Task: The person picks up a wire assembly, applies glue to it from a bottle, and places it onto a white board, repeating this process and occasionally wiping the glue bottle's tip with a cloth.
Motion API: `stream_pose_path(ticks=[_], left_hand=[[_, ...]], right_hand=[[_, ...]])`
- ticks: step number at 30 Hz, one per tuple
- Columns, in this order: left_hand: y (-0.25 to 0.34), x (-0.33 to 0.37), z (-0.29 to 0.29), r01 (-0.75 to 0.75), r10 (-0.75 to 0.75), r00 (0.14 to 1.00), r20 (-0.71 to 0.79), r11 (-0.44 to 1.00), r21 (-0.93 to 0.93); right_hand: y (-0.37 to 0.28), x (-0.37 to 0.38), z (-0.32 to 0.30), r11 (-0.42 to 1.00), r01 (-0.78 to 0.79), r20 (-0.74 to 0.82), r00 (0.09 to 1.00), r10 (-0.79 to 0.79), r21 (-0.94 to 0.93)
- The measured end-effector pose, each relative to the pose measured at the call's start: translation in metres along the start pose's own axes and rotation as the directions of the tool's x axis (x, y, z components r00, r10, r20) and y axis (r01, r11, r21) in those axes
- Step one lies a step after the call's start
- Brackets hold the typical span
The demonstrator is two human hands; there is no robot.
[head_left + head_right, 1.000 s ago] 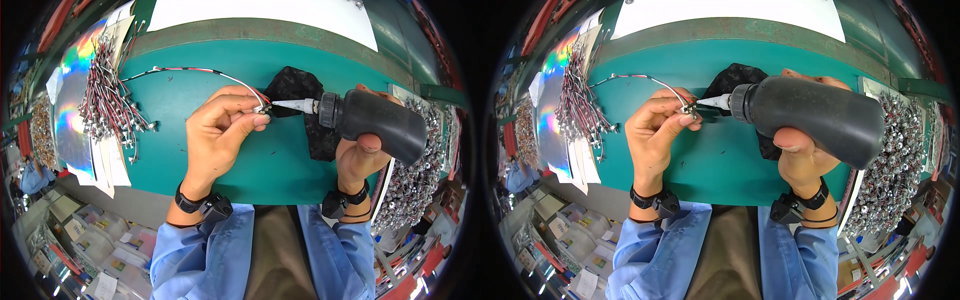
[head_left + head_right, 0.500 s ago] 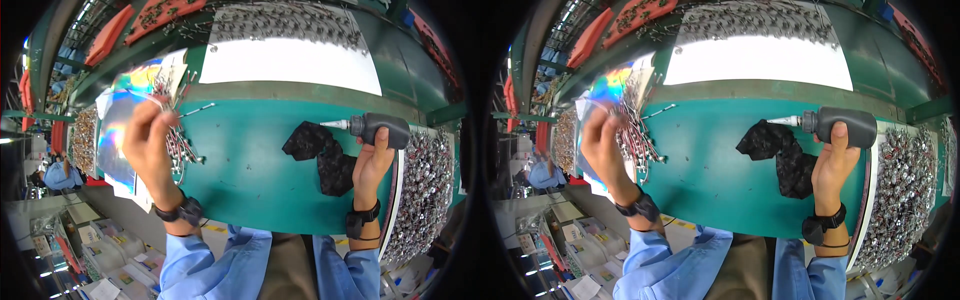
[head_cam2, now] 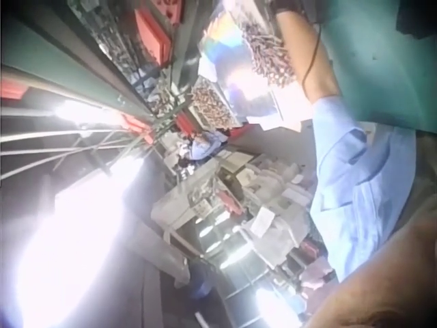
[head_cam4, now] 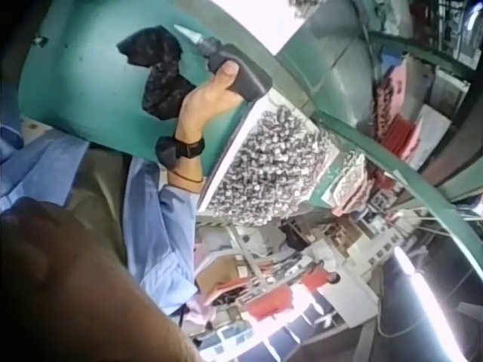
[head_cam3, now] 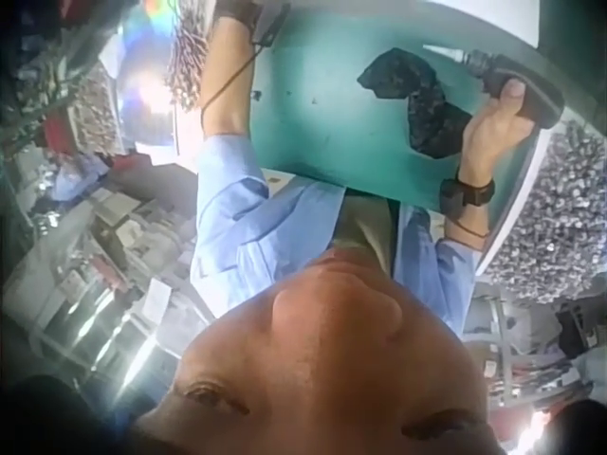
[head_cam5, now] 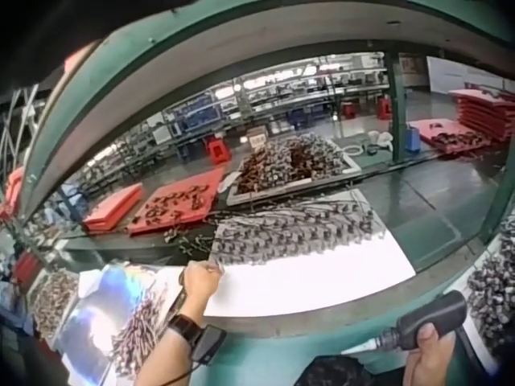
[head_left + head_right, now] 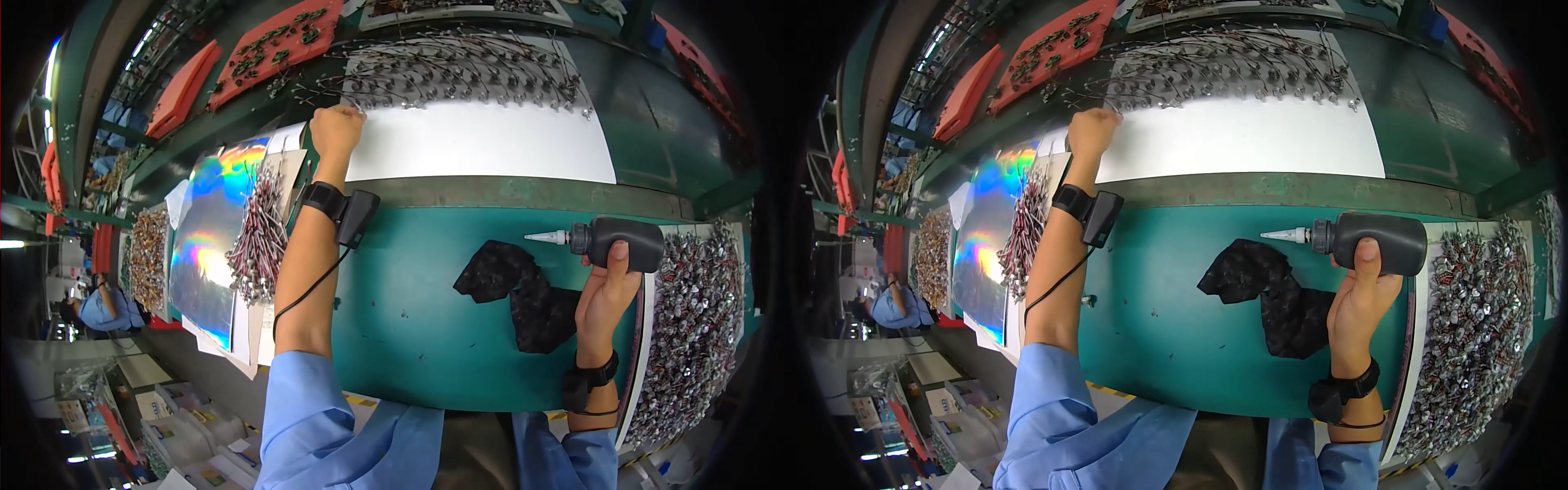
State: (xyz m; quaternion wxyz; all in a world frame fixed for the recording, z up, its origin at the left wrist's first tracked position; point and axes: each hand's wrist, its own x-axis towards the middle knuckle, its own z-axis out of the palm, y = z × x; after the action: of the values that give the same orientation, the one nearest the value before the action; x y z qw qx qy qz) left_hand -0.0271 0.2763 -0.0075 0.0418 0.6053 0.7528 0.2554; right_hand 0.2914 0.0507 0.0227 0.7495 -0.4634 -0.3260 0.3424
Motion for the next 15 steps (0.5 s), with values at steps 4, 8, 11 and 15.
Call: stream_pose_path(ticks=[4,8,11,15], left_hand=[[-0.008,0.001,0.022,-0.002,0.010,0.997,-0.076,0.995,0.100],[-0.025,-0.010,0.012,0.019,-0.017,0.999,-0.036,0.999,0.046],[-0.035,-0.036,-0.024,-0.101,0.096,0.988,-0.119,0.994,-0.038],[-0.059,-0.115,-0.111,-0.167,0.160,0.985,-0.056,0.975,-0.147]], right_hand=[[0.002,0.005,-0.007,1.000,-0.010,0.003,1.000,0.010,-0.008],[0.004,-0.003,-0.006,1.000,-0.012,0.030,0.999,0.012,-0.006],[0.001,-0.012,-0.007,1.000,-0.006,0.046,0.999,0.006,-0.006],[-0.002,-0.031,-0.007,0.998,-0.006,0.073,0.997,0.002,0.058]])
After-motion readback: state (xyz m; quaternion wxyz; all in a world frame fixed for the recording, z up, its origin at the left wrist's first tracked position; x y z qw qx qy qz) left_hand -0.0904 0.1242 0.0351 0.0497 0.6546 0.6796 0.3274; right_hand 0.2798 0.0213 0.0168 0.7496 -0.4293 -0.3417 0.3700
